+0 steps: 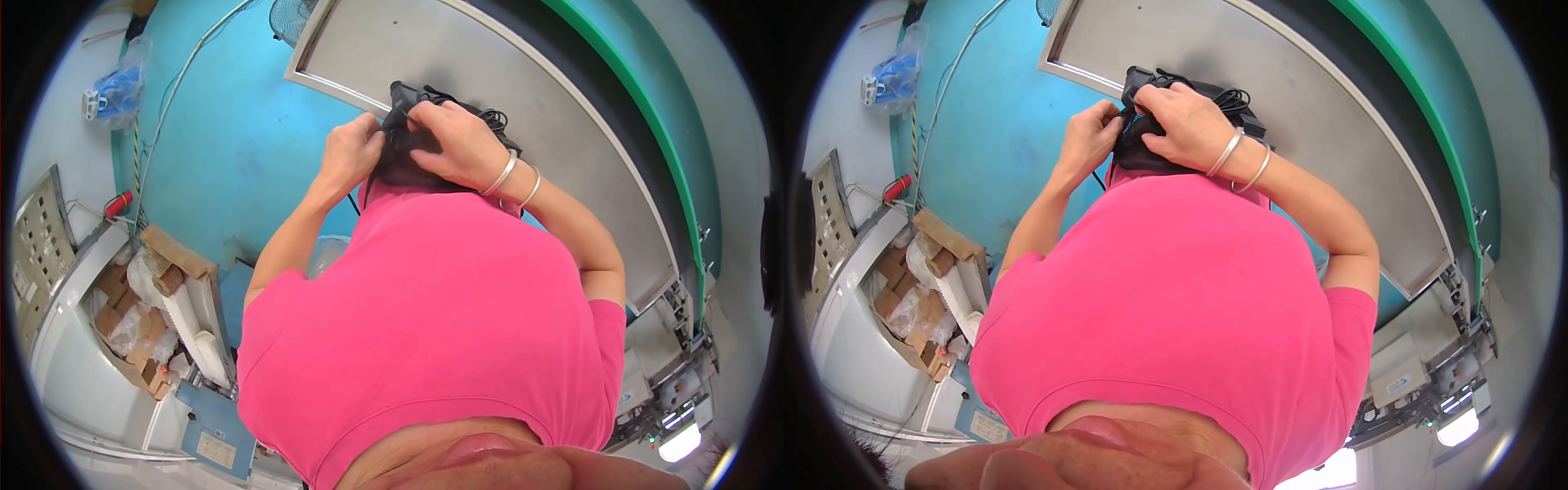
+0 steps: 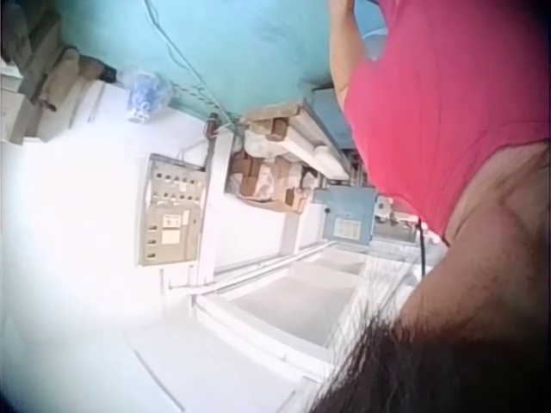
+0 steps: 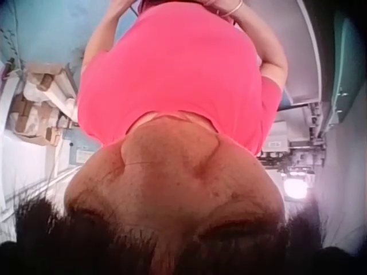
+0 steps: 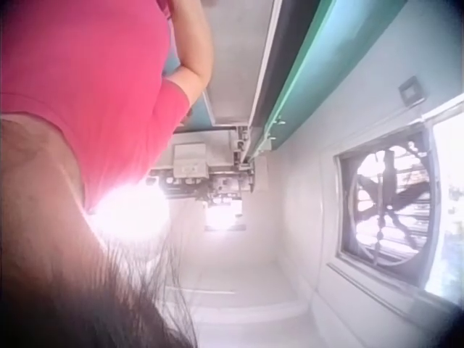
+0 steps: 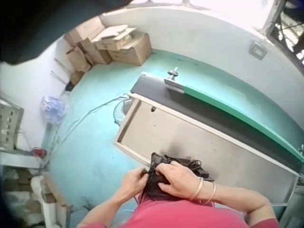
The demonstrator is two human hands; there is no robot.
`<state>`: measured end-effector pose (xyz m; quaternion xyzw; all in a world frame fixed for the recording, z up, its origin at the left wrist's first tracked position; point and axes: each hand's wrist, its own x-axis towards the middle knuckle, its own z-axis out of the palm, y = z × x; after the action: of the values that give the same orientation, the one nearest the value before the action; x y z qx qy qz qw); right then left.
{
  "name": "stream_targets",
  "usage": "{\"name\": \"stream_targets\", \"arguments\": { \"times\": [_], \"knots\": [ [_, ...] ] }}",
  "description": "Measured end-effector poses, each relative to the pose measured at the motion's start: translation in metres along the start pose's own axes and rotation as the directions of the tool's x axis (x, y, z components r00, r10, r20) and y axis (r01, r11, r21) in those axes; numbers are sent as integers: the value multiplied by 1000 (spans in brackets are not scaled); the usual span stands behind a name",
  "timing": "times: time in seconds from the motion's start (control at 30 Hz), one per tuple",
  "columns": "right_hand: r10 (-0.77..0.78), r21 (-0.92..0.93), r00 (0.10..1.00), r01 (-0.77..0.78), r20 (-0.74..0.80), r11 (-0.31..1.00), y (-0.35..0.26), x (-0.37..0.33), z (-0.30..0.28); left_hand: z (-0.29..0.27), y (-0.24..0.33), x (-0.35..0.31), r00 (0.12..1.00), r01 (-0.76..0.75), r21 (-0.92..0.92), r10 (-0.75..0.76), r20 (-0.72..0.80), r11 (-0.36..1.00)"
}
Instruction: Packing a power bank and charging cables into a protective mesh case.
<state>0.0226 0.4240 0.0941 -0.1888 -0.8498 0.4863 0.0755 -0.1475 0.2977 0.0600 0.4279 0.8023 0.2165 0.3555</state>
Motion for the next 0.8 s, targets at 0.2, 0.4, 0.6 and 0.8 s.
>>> {"name": "stream_targets", "arguments": {
  "times": [0.2, 0.4, 0.6, 0.8],
  "knots": [
    [-55, -225, 996, 37, -76, 974, 6, 17, 38, -10, 27, 0, 994, 90, -152, -79, 80, 984],
    [-9, 28, 999, 11, -50, 1000, 11, 8, 10, -6, -5, 7, 978, 43, -161, -8, 208, 986],
    [-41, 23, 962, 49, -270, 999, 31, -5, -7, -3, 14, 9, 976, 66, -159, -30, 216, 985],
    [327, 764, 944, -234, 32, 601, 40, -22, -18, -4, 18, 18, 975, -33, 148, -1, 224, 988]
  ]
}}
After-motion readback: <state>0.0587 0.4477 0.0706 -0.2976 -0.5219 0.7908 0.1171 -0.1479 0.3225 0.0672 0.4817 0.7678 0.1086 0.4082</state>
